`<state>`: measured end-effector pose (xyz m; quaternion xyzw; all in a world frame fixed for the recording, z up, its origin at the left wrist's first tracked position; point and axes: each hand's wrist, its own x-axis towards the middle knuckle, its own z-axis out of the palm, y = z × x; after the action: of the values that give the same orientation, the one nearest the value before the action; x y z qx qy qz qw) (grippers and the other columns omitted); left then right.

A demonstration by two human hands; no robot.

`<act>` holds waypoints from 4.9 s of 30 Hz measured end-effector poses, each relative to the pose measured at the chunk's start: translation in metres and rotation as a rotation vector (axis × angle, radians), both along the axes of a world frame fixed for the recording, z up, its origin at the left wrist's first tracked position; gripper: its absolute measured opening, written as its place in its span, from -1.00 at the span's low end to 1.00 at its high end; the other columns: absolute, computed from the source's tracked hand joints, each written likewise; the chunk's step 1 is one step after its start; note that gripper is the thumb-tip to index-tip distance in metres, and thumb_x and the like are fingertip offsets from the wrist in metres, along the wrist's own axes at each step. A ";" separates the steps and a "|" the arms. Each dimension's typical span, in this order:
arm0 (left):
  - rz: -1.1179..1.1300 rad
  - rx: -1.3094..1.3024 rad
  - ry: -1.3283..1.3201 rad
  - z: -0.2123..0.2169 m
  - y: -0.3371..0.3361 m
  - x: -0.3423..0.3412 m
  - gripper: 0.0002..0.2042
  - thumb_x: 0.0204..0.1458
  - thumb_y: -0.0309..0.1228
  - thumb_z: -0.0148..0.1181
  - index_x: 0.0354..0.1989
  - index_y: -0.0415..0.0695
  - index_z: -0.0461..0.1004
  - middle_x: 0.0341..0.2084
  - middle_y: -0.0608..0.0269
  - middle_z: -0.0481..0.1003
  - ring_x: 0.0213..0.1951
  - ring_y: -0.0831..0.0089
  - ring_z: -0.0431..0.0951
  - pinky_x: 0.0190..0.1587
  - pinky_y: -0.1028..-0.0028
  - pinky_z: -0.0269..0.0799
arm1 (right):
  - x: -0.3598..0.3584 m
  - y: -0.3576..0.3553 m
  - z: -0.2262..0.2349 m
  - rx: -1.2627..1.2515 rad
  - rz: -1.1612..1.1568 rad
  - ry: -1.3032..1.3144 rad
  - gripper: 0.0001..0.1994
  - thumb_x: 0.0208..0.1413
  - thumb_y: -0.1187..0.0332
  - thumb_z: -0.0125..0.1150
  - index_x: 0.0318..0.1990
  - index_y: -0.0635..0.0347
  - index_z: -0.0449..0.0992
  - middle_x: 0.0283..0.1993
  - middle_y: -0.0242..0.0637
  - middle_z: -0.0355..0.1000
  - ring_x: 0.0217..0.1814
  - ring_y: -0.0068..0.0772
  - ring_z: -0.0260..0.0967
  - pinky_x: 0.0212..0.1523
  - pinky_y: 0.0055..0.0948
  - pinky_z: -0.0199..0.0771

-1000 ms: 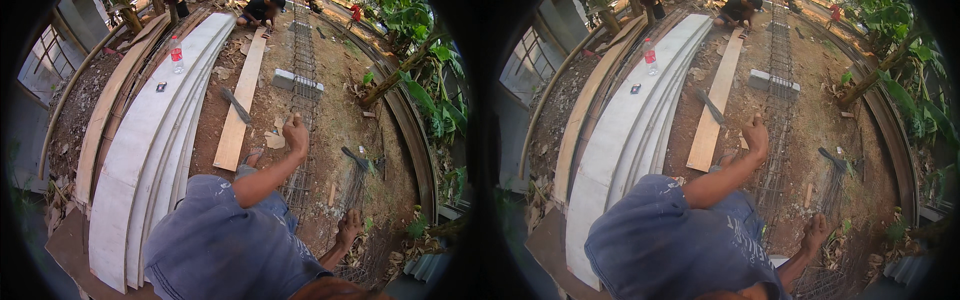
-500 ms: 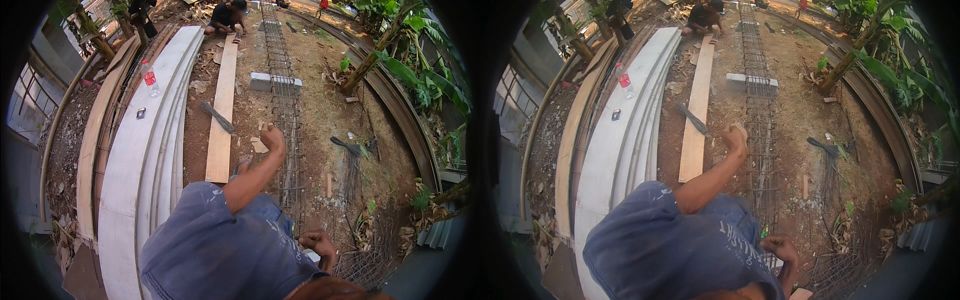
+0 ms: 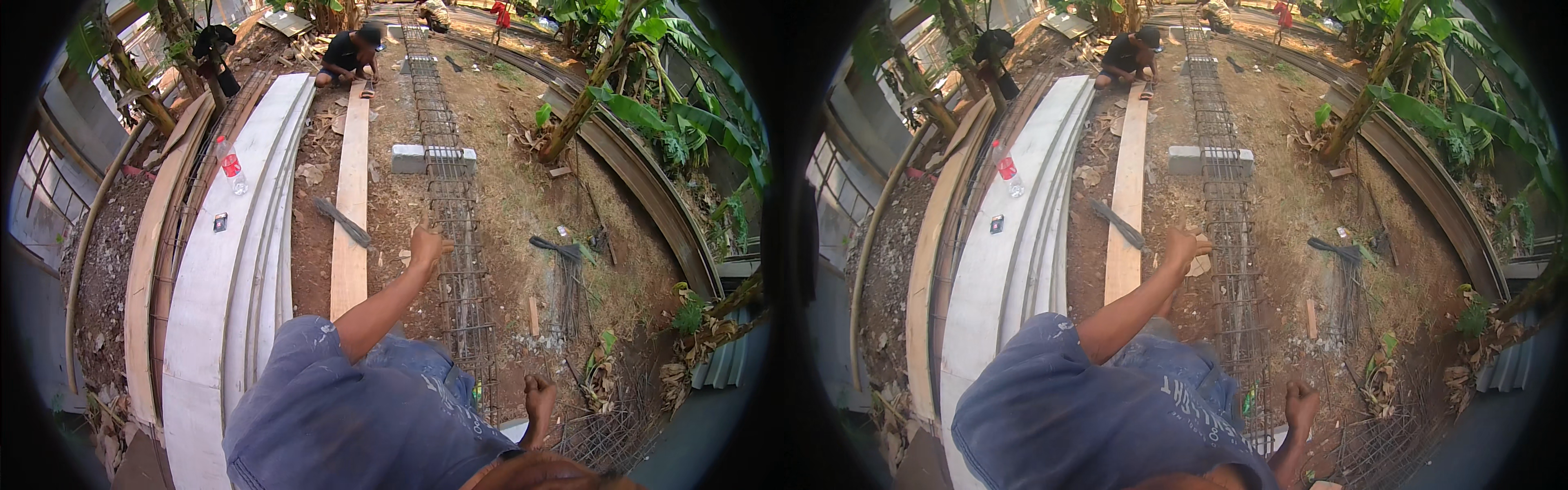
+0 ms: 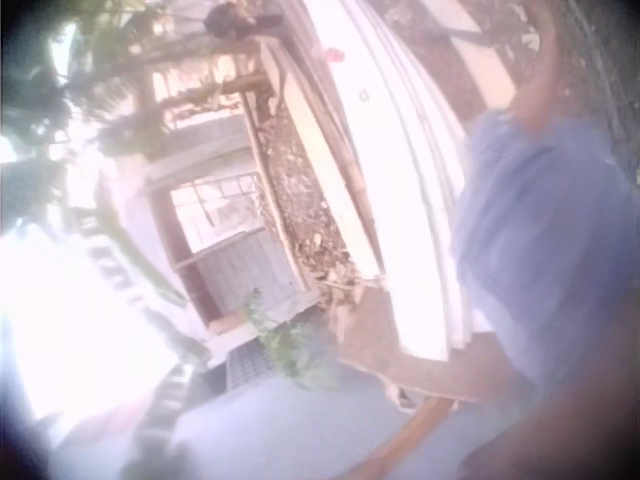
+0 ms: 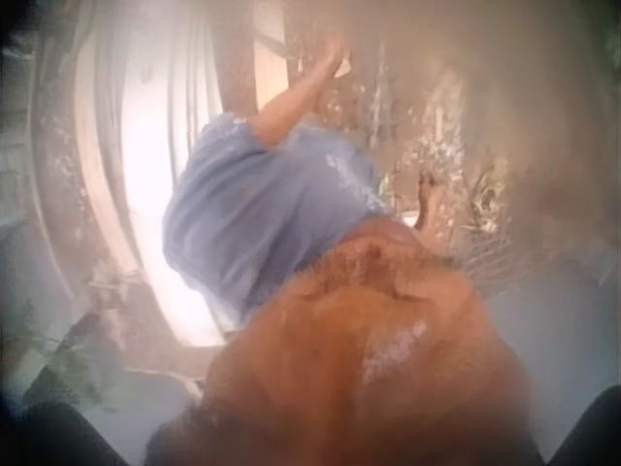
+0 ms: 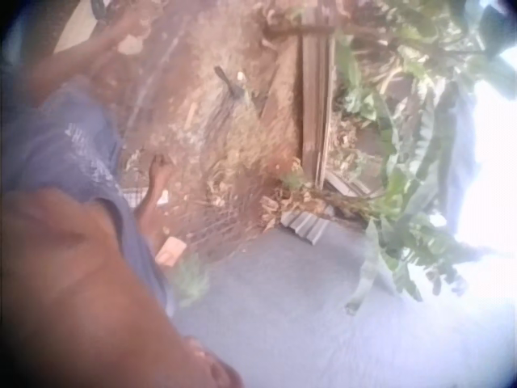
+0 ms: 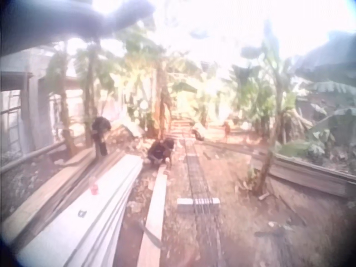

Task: The person assembles a rebar mesh by tying intersecting steel bars together with wire using pliers. They repeatedly bend wire around the intersections and twist it to secure the grid structure.

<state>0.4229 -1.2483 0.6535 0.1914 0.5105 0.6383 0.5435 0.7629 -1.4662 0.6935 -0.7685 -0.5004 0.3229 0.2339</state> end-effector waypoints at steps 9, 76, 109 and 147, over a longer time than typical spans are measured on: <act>-0.112 -0.114 0.050 -0.026 0.011 -0.035 -0.23 0.09 -0.67 -0.19 0.42 0.05 -0.42 0.10 -0.48 0.24 -0.34 0.06 0.62 -0.52 0.39 0.58 | -0.020 -0.003 -0.039 -0.322 0.348 0.077 -0.80 0.11 0.44 0.17 -0.20 0.37 0.61 -0.39 -0.13 0.53 -0.33 -0.28 0.47 -0.24 -0.44 0.43; 0.043 0.048 -0.297 0.015 -0.015 -0.006 -0.93 0.13 -0.43 0.06 -0.27 -0.13 0.35 -0.54 0.33 0.34 -0.61 0.52 0.29 -0.58 0.51 0.17 | -0.125 0.031 0.014 0.165 0.503 0.006 -0.76 0.12 0.23 0.16 -0.19 0.17 0.62 -0.30 -0.03 0.54 -0.28 0.01 0.52 -0.22 -0.18 0.51; 1.041 -0.098 0.135 -0.012 -0.060 -0.100 -0.43 -0.07 -0.80 -0.10 0.23 -0.45 0.13 -0.01 -0.18 0.39 -0.36 0.23 0.60 -0.43 0.45 0.54 | -0.039 0.074 -0.017 -0.058 0.371 1.020 -0.80 0.04 0.30 0.32 -0.39 0.30 0.58 -0.57 -0.33 0.41 -0.69 -0.60 0.18 -0.71 -0.51 0.04; 1.377 -0.529 0.795 -0.039 -0.108 -0.218 -0.82 -0.03 -0.50 0.05 -0.36 -0.32 0.55 -0.44 -0.14 0.56 -0.36 0.01 0.58 -0.25 0.18 0.45 | -0.100 0.095 -0.029 -0.181 0.350 1.058 -0.81 0.00 0.31 0.34 -0.44 0.28 0.59 -0.51 -0.32 0.48 -0.57 -0.54 0.36 -0.52 -0.54 0.28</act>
<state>0.2047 -1.3563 0.6145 -0.0861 0.7998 0.5717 -0.1615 0.6632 -1.3717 0.6648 -0.4247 -0.4053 0.7396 0.3292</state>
